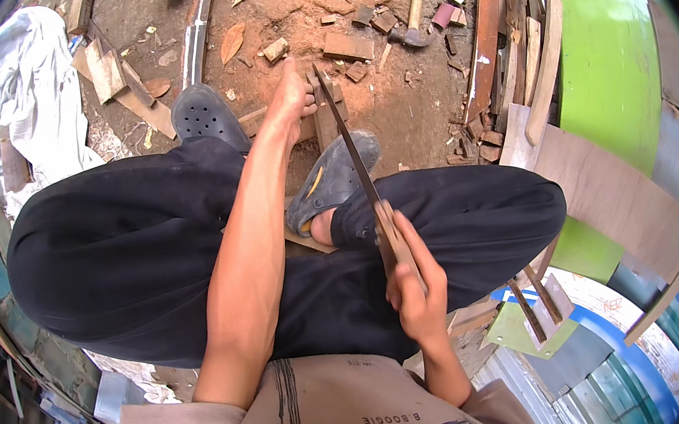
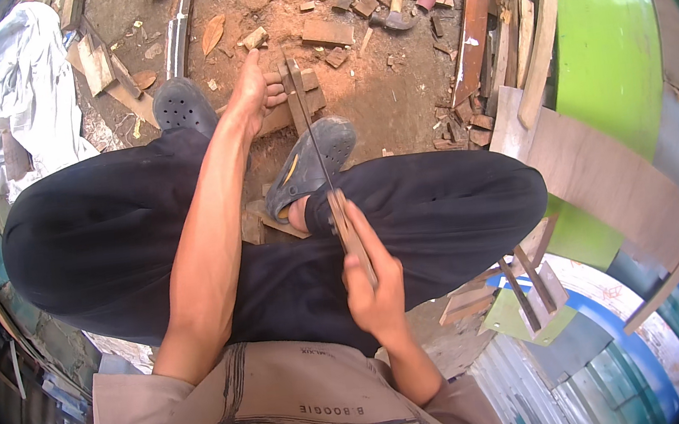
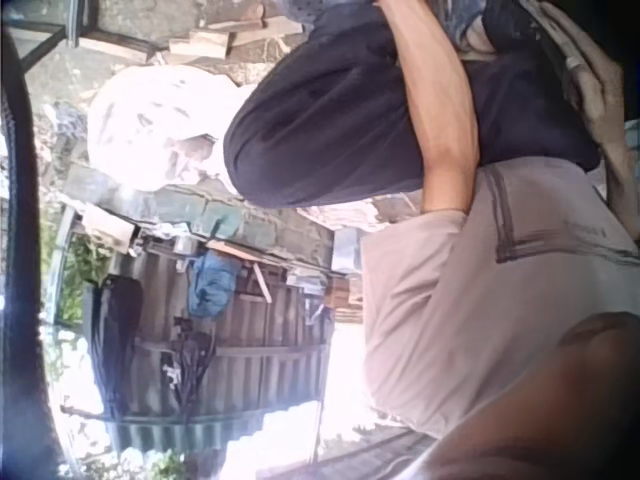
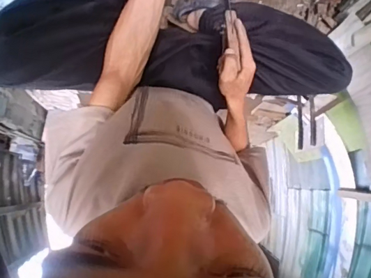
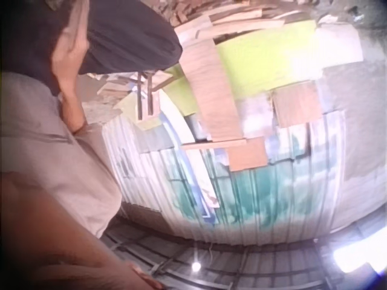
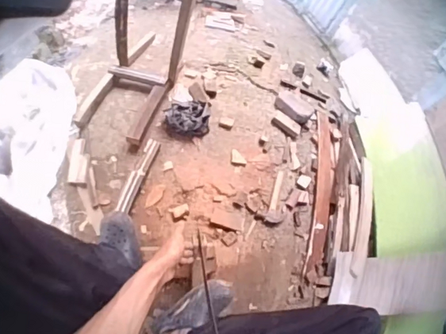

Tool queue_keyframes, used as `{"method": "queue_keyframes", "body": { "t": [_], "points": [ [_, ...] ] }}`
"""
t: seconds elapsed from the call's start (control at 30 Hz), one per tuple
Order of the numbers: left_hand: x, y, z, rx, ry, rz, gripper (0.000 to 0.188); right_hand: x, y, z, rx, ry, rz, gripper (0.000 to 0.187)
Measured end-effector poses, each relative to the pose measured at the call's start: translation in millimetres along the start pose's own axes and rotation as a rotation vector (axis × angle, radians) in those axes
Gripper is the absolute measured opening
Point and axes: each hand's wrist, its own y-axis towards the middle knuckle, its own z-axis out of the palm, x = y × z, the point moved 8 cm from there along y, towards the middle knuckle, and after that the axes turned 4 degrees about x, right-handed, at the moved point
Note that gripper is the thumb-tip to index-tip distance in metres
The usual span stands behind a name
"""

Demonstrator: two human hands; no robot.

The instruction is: The person sits on the ground and uses a hand saw to cut a small piece of wood held between their feet. They repeatedly saw back and forth to make a cut through the wood.

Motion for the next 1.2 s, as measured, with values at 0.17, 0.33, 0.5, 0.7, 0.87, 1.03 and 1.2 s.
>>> {"method": "queue_keyframes", "body": {
  "t": [0.17,0.33,0.5,0.7,0.87,1.03,1.2],
  "points": [
    [5,12,-2,-0.017,0.031,0.043,0.096,-3,45,20,-0.002,-0.132,-0.136,0.050],
    [1,15,10,0.033,-0.055,0.027,0.093,-1,172,50,-0.007,-0.175,0.093,0.047],
    [-4,0,5,-0.023,0.061,0.013,0.100,18,40,10,0.026,-0.095,-0.066,0.050],
    [-2,-1,12,0.058,0.006,-0.015,0.103,-9,51,11,-0.052,0.008,-0.105,0.053],
    [6,12,9,0.125,-0.066,0.014,0.100,-28,182,49,-0.104,-0.140,-0.115,0.050],
    [5,1,6,-0.034,0.062,0.031,0.102,-14,65,13,-0.042,-0.092,-0.128,0.053],
    [-1,5,7,-0.006,0.057,-0.026,0.101,4,1,6,0.005,-0.003,-0.004,0.055]
  ]
}}
